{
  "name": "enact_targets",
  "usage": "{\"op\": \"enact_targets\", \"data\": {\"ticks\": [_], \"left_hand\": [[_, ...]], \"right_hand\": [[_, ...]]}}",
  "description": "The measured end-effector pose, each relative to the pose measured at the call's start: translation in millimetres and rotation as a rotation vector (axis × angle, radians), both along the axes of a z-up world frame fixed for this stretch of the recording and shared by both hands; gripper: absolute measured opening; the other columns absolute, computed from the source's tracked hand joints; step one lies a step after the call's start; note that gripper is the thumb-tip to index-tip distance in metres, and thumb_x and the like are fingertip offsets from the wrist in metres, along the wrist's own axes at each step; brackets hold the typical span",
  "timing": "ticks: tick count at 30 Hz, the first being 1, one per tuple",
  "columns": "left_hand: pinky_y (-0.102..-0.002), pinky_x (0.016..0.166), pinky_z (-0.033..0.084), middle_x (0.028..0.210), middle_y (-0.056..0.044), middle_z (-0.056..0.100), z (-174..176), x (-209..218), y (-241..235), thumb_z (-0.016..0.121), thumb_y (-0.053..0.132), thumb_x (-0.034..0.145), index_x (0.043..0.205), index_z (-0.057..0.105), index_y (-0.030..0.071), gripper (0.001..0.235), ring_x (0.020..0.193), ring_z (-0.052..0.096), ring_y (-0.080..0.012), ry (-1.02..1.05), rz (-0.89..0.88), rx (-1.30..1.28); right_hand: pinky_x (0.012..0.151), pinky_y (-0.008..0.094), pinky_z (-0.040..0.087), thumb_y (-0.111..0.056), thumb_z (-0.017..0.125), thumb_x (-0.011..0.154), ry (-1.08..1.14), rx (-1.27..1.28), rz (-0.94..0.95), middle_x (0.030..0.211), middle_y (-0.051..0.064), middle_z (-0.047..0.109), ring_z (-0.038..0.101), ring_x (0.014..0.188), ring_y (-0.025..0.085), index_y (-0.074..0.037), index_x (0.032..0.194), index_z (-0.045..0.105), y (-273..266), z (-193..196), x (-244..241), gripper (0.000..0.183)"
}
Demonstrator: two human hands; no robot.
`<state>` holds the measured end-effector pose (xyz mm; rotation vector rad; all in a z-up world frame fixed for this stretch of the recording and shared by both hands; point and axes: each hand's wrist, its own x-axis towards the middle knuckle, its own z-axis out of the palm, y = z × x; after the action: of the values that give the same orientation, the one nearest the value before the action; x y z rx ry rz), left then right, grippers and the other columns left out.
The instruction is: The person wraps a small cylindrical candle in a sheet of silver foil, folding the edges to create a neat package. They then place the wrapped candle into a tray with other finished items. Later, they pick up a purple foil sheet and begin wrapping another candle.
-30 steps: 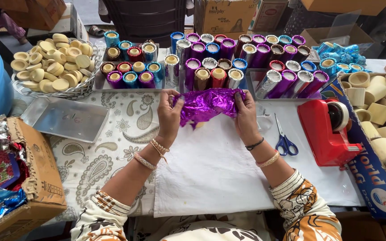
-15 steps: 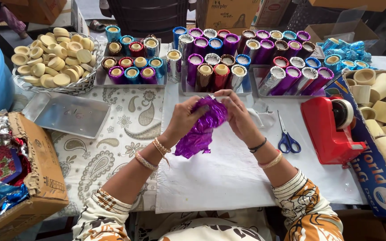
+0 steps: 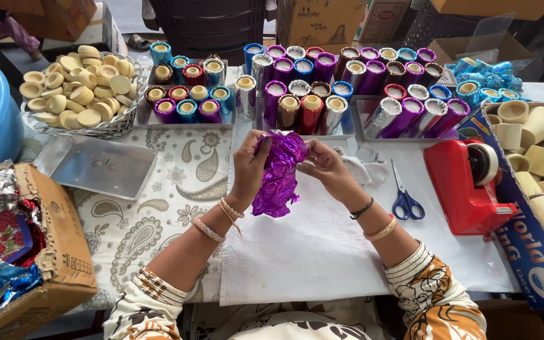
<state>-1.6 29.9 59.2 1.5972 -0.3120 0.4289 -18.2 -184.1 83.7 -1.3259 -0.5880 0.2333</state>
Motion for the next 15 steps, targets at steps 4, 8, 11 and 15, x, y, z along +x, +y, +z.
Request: {"op": "enact_targets", "data": {"ticks": [4, 8, 11, 15], "left_hand": [[-0.026, 0.077, 0.059, 0.11, -0.006, 0.065, 30, -7, 3, 0.077, 0.021, 0.091, 0.133, 0.041, 0.014, 0.055, 0.096, 0.067, -0.0101, 0.121, -0.576, -0.216], [-0.033, 0.1, 0.056, 0.136, -0.008, 0.054, 38, -12, 0, 0.088, 0.007, 0.069, 0.149, 0.024, 0.02, 0.103, 0.123, 0.061, -0.0161, 0.265, -0.728, -0.12], [-0.036, 0.106, 0.056, 0.135, -0.009, 0.057, 36, -13, 2, 0.08, -0.004, 0.072, 0.158, 0.026, 0.018, 0.104, 0.12, 0.061, -0.0169, 0.366, -0.83, -0.2], [-0.038, 0.107, 0.055, 0.134, -0.009, 0.057, 34, -5, 12, 0.076, -0.01, 0.073, 0.16, 0.026, 0.014, 0.103, 0.119, 0.061, -0.0168, 0.415, -0.885, -0.178]], "right_hand": [[0.098, 0.026, 0.053, -0.005, 0.071, 0.099, -0.103, 0.025, -0.106, 0.116, -0.001, 0.067, 0.062, 0.108, 0.006, -0.004, 0.123, 0.061, -4, -4, 4, 0.026], [0.085, 0.023, 0.055, -0.005, 0.07, 0.099, -0.095, 0.024, -0.24, 0.107, -0.001, 0.07, 0.065, 0.095, 0.004, -0.004, 0.122, 0.061, -2, 9, -2, 0.026], [0.077, 0.022, 0.054, -0.006, 0.072, 0.097, -0.128, -0.038, -0.304, 0.103, -0.001, 0.069, 0.063, 0.089, 0.003, -0.004, 0.124, 0.062, -8, 4, 3, 0.029], [0.073, 0.022, 0.051, -0.006, 0.075, 0.098, -0.16, -0.093, -0.308, 0.099, 0.0, 0.067, 0.06, 0.085, 0.004, -0.002, 0.127, 0.063, -21, -1, 9, 0.031]]}}
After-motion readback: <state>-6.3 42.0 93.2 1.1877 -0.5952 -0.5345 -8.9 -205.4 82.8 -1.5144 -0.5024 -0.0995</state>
